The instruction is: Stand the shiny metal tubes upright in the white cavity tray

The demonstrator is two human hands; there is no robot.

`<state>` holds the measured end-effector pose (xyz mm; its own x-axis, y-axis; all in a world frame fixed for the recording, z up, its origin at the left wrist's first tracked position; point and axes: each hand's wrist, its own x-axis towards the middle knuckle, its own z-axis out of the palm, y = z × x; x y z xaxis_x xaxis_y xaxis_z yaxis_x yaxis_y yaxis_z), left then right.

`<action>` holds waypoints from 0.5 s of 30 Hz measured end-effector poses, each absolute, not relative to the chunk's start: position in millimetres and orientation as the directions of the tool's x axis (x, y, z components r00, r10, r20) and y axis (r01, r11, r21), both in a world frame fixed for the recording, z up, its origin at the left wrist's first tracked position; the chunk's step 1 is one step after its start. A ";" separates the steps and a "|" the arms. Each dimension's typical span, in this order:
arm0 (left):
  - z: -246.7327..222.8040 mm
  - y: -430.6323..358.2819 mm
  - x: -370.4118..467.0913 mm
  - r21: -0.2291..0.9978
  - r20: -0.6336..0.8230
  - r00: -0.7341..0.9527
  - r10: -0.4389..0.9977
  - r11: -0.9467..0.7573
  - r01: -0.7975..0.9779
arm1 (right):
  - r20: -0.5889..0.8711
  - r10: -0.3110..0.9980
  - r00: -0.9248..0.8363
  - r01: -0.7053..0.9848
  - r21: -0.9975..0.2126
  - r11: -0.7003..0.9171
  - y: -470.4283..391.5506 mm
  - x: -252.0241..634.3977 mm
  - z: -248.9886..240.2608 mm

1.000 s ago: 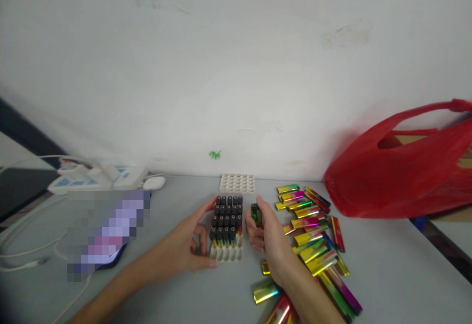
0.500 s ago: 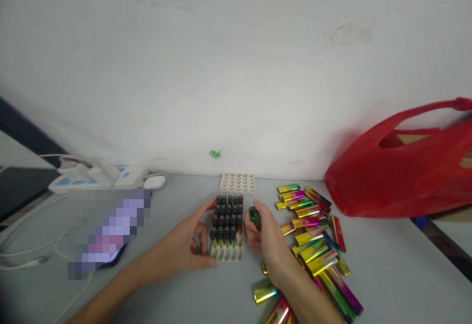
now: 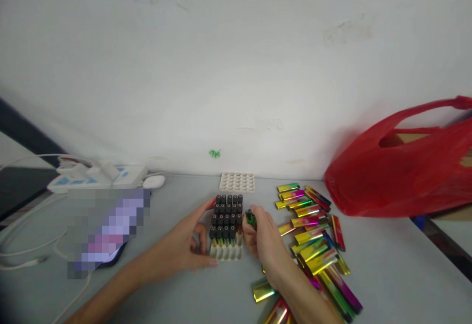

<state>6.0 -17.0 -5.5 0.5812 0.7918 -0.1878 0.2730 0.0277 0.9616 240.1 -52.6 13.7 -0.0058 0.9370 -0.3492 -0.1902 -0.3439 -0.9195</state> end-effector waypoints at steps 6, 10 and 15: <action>-4.1 -16.6 6.6 0.964 -0.182 0.584 0.791 0.027 0.264 | -0.388 0.922 -0.003 -0.137 -0.913 -0.385 -50.1 238.1 22.3; -6.0 -16.9 6.1 0.962 -0.189 0.577 0.794 0.033 0.270 | -0.388 0.921 -0.042 -0.196 -0.900 -0.388 -49.9 238.9 22.6; -7.9 -16.8 5.8 0.957 -0.189 0.580 0.792 0.017 0.289 | -0.324 0.945 -0.034 -0.199 -0.925 -0.324 -47.3 242.4 14.9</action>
